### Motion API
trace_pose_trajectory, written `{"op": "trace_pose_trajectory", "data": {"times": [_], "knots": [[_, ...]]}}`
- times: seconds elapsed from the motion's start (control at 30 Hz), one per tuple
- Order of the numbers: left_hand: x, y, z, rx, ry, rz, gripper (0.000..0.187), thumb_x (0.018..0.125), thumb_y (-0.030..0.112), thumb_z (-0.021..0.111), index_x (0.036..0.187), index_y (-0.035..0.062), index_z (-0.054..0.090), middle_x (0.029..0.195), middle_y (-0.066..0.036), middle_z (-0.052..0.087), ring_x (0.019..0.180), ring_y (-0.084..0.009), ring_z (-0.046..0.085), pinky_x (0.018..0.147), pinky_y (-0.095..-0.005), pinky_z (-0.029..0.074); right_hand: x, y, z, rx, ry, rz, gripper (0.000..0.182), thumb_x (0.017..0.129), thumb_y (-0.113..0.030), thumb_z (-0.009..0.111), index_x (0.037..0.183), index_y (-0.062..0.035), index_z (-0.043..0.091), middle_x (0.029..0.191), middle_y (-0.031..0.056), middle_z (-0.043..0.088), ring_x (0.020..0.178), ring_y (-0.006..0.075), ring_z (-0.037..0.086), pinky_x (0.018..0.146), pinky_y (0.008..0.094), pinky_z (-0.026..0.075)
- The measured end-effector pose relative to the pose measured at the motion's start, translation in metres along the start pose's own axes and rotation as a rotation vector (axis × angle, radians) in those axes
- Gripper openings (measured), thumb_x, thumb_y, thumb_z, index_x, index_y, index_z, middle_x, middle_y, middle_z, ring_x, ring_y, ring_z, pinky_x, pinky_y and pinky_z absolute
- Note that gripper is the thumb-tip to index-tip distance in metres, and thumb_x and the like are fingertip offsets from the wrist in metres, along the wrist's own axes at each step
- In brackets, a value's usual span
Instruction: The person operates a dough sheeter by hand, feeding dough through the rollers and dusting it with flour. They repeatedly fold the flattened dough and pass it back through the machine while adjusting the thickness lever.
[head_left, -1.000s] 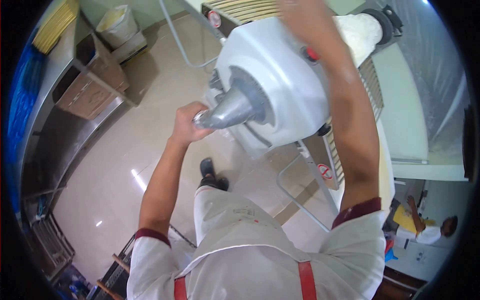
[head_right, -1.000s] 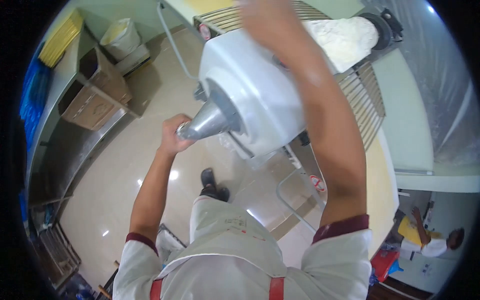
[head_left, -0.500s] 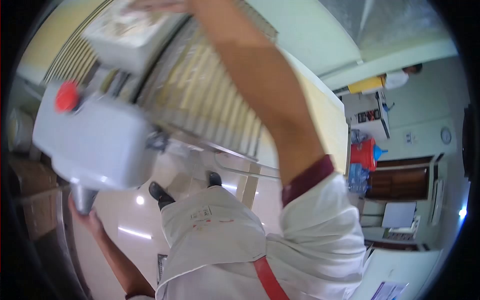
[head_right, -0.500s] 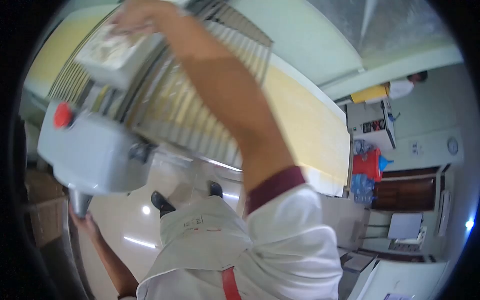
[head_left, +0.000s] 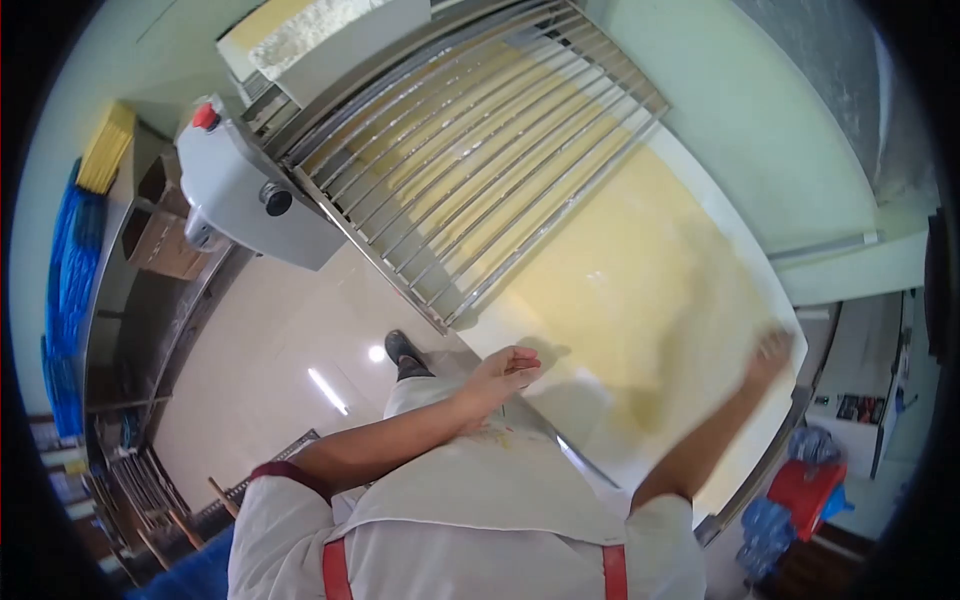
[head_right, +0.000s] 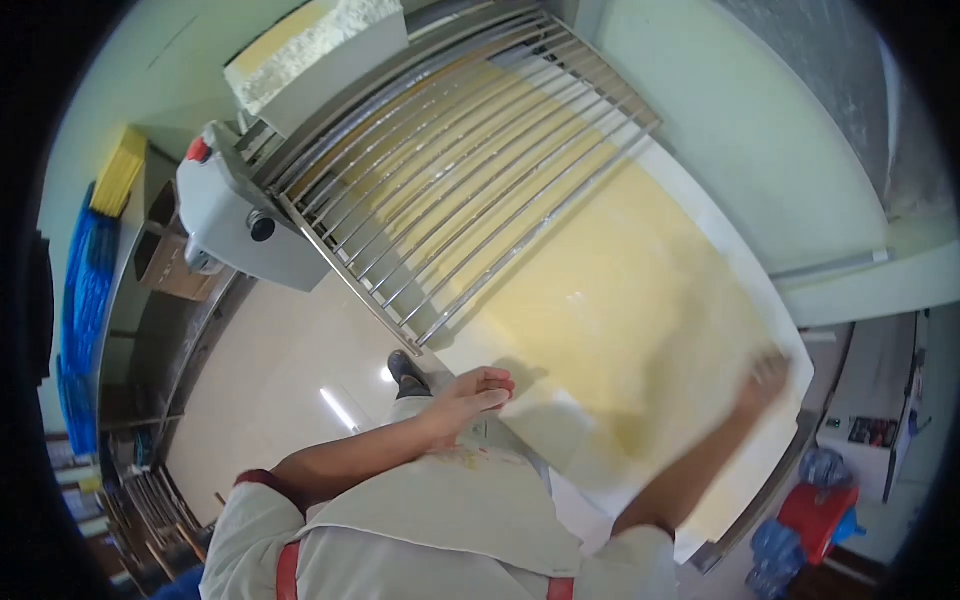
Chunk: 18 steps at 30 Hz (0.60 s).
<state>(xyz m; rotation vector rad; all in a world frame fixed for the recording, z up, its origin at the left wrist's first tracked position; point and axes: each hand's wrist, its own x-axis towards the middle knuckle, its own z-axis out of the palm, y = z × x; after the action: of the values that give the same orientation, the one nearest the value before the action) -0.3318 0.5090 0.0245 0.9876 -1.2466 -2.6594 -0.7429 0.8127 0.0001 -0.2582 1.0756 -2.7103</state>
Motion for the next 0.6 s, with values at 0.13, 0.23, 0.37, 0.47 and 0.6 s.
{"op": "trace_pose_trajectory", "data": {"times": [0.13,0.23,0.37,0.47,0.6], "knots": [[0.033,-0.030,0.044,-0.327,0.337,0.014,0.039,0.083,0.013,0.063,0.118,0.0037,0.048,0.108,-0.007,0.056,0.104,-0.0170,0.053,0.090,-0.0305,0.042,-0.014,0.020,0.016,-0.687,0.066,-0.203,0.019,0.096,-0.017,0.037,0.098,-0.0052,0.052,0.083,0.0070,0.059,0.065,0.0179,0.057,0.060,0.0293,0.050],[0.058,-0.023,0.063,-0.431,0.504,0.134,0.032,0.081,0.012,0.063,0.111,0.0058,0.051,0.099,-0.004,0.057,0.095,-0.0156,0.054,0.083,-0.0296,0.042,-0.061,0.146,0.116,-1.262,-0.543,-0.109,0.020,0.095,-0.016,0.038,0.100,-0.0039,0.054,0.083,0.0080,0.059,0.067,0.0188,0.057,0.061,0.0307,0.050],[0.092,-0.003,0.045,-0.346,0.681,0.225,0.020,0.081,0.007,0.060,0.100,0.0093,0.057,0.080,0.002,0.058,0.075,-0.0124,0.055,0.072,-0.0261,0.041,-0.058,0.130,0.087,-1.271,-0.618,-0.077,0.023,0.093,-0.014,0.040,0.104,-0.0021,0.056,0.083,0.0093,0.059,0.070,0.0200,0.058,0.063,0.0325,0.050],[0.103,-0.002,0.020,-0.249,0.718,0.417,0.017,0.083,0.004,0.056,0.100,0.0057,0.056,0.085,-0.001,0.059,0.073,-0.0104,0.055,0.066,-0.0230,0.043,0.008,0.014,-0.038,-1.015,-0.048,-0.267,0.025,0.092,-0.013,0.041,0.106,-0.0008,0.058,0.083,0.0102,0.059,0.072,0.0209,0.059,0.065,0.0339,0.050],[0.098,-0.013,0.042,-0.419,0.593,0.414,0.014,0.090,0.004,0.051,0.102,0.0001,0.055,0.094,-0.006,0.061,0.083,-0.0131,0.059,0.075,-0.0267,0.049,-0.021,0.029,-0.002,-0.911,0.035,-0.156,0.028,0.093,-0.017,0.040,0.110,-0.0021,0.057,0.082,0.0045,0.058,0.068,0.0141,0.053,0.061,0.0297,0.045]]}}
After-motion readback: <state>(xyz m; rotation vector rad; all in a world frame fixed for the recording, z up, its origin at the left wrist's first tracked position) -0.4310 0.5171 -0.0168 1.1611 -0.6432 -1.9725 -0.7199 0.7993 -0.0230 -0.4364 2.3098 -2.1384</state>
